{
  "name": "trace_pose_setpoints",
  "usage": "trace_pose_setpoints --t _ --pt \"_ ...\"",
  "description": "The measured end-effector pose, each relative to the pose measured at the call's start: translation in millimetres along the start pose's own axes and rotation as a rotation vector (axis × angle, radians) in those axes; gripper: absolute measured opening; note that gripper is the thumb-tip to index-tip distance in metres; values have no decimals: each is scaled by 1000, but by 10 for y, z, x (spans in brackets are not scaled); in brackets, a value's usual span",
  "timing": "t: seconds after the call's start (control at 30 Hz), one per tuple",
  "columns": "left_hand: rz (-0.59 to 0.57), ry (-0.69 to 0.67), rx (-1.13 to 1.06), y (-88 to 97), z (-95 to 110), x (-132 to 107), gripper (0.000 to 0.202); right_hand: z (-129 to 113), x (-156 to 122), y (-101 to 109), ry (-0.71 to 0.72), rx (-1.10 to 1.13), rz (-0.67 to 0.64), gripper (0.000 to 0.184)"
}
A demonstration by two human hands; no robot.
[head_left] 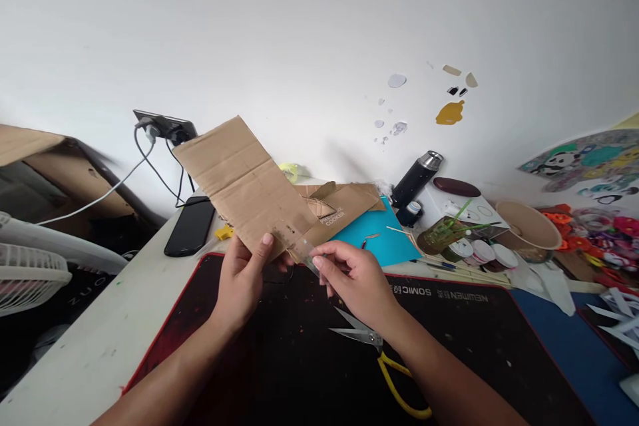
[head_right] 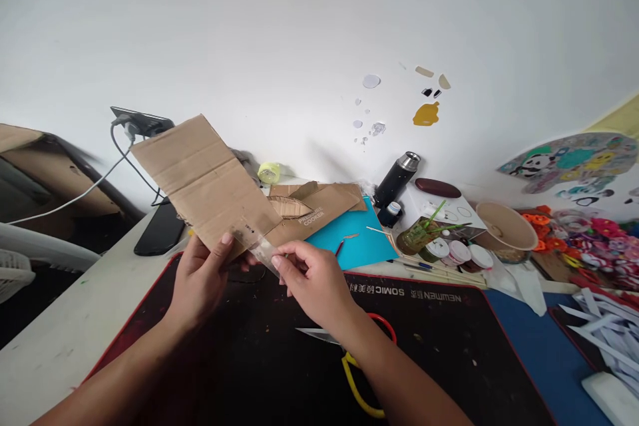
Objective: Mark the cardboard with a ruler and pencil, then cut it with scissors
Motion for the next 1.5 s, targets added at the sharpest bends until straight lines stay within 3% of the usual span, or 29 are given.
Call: trace_pose_setpoints --t 0.3,0.73,1.0,1.23,1.37,1.5 --pt "5 13 29 -38 48 -36 38 -10 53 -42 24 -88 46 20" --pt "1 33 20 -52 67 -50 41 7 52 -63 -8 -32 38 18" --pt "47 69 -27 -20 21 -16 40 13 14 -144 -41 286 15 30" --pt "82 151 -24 -3 -34 15 44 123 55 -45 -46 469 240 37" --pt "54 159 -5 -19 -32 -7 44 61 78 -31 -78 675 204 40" --pt "42 170 14 -35 -28 -9 45 -142 56 35 -29 745 161 39"
Point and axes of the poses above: each hand's wrist, its own x-axis towards the middle knuckle, its own y-axis out of the back of the hand, z = x × y, the point moved 6 cm from there along x, towards the middle knuckle, and after that the axes turned 3 degrees about -x, right-handed, at the moved point
